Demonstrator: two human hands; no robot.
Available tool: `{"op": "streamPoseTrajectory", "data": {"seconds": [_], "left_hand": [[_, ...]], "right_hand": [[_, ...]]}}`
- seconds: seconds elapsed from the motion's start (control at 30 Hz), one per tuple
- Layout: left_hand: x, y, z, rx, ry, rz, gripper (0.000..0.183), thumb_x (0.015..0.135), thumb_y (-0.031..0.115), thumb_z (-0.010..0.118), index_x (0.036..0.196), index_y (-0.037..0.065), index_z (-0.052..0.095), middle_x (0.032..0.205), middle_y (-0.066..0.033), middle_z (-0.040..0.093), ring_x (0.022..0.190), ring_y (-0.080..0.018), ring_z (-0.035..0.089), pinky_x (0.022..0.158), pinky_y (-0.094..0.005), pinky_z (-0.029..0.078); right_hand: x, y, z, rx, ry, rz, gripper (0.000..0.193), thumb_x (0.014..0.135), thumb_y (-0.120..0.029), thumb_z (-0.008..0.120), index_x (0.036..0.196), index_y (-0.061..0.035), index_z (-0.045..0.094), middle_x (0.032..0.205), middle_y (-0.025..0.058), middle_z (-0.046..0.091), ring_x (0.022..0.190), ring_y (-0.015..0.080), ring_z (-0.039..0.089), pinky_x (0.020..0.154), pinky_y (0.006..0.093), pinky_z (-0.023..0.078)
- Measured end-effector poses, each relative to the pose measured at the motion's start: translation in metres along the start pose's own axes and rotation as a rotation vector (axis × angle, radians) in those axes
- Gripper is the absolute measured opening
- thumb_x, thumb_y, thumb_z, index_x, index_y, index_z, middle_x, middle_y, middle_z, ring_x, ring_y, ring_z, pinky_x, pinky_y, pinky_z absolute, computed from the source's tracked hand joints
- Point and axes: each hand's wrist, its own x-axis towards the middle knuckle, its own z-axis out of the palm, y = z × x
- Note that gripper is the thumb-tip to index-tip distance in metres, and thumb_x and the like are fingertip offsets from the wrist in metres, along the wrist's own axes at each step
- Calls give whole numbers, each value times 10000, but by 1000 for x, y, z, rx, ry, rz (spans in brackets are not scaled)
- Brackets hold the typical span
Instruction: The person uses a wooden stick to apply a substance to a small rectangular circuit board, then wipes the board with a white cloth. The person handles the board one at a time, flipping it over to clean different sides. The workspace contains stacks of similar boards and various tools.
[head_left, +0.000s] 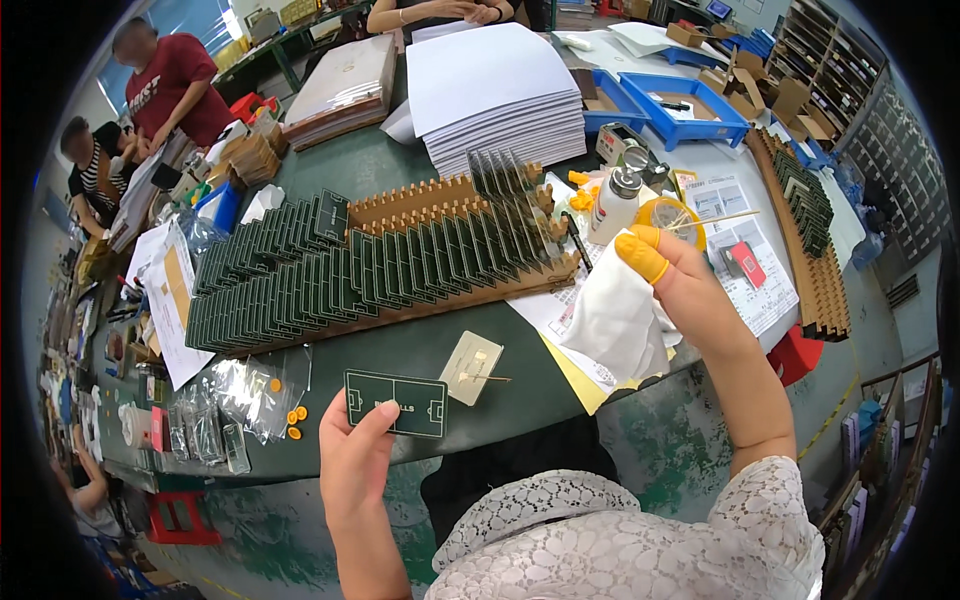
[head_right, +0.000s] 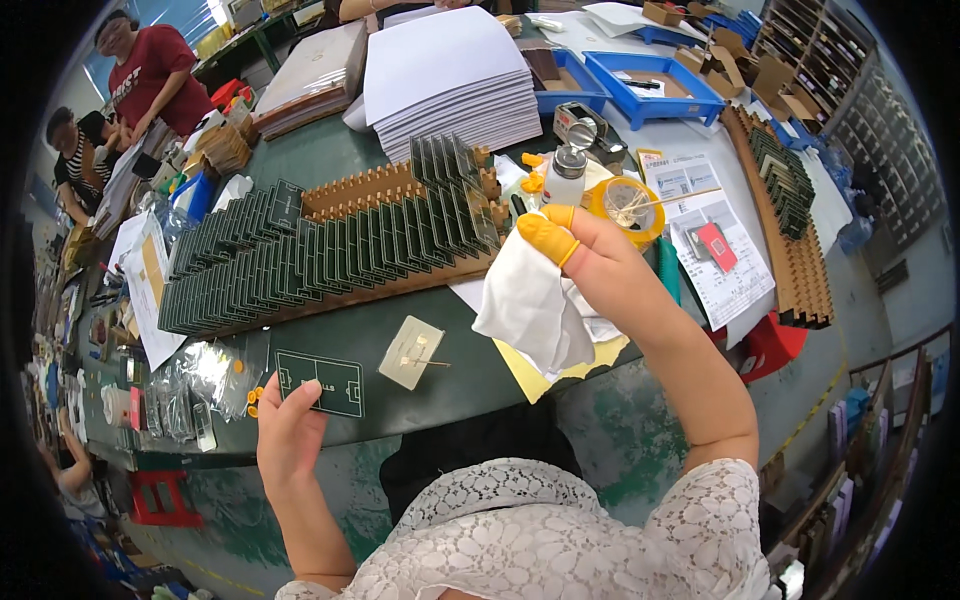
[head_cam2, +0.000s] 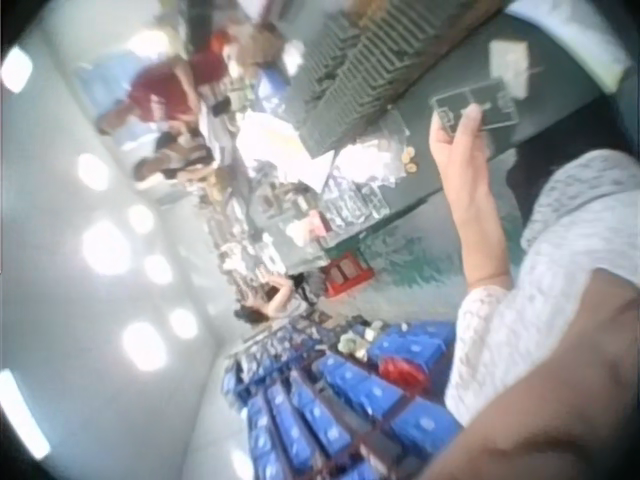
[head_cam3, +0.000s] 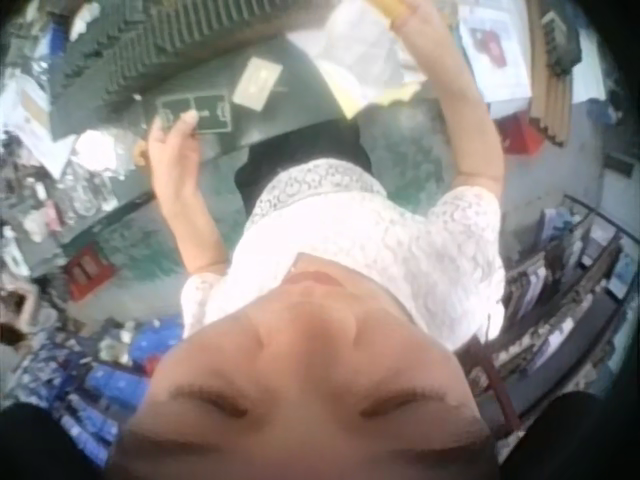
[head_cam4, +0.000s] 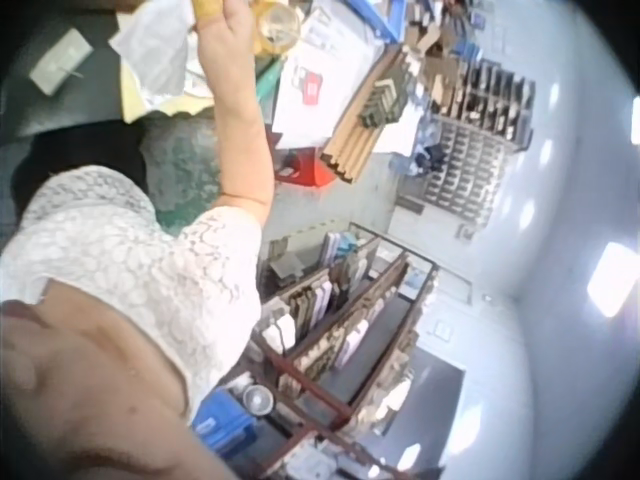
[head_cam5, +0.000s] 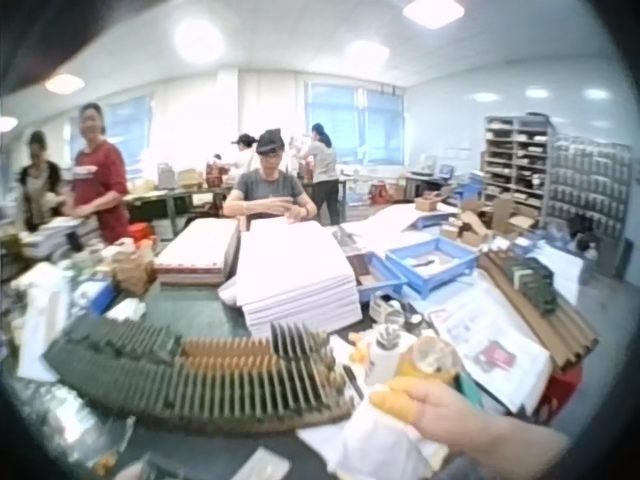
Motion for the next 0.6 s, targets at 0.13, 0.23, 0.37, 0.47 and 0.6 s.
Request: {"op": "streamPoseTrajectory", "data": {"seconds": [0.13,0.23,0.37,0.47,0.6], "left_hand": [[-1,3,-2,-15,-24,-1,319,852,-34,646,1163,-63,579,1059,-120,671,976,-190,653,917,-342,513],[-2,1,-7,-54,5,4,323,854,-40,665,1167,-57,585,1074,-121,672,995,-198,654,916,-338,517],[-1,3,-9,-21,-47,-38,336,856,-14,694,1176,-42,598,1076,-85,679,972,-145,655,886,-295,520],[-10,10,-15,-26,-19,-70,348,854,-14,690,1188,-38,596,1083,-82,681,972,-147,658,889,-293,518],[-15,10,-18,-24,-53,-77,333,861,-3,690,1181,-31,603,1081,-73,683,965,-127,657,880,-272,517]], "right_hand": [[10,5,0,-167,74,35,238,1021,-208,548,1142,-32,652,994,-33,643,916,37,568,812,211,460],[5,3,0,-149,164,-3,217,1003,-177,547,1126,-37,659,978,-35,637,872,37,551,763,199,441],[0,22,-29,-396,79,-17,184,974,-203,600,996,-42,687,788,-70,596,689,33,489,592,220,369],[-8,7,-16,-375,108,-27,194,965,-220,631,944,-34,682,728,-76,566,652,31,462,565,228,346],[-13,11,-21,-350,112,19,199,960,-216,647,931,-22,677,730,-67,557,660,34,458,576,225,341]]}}
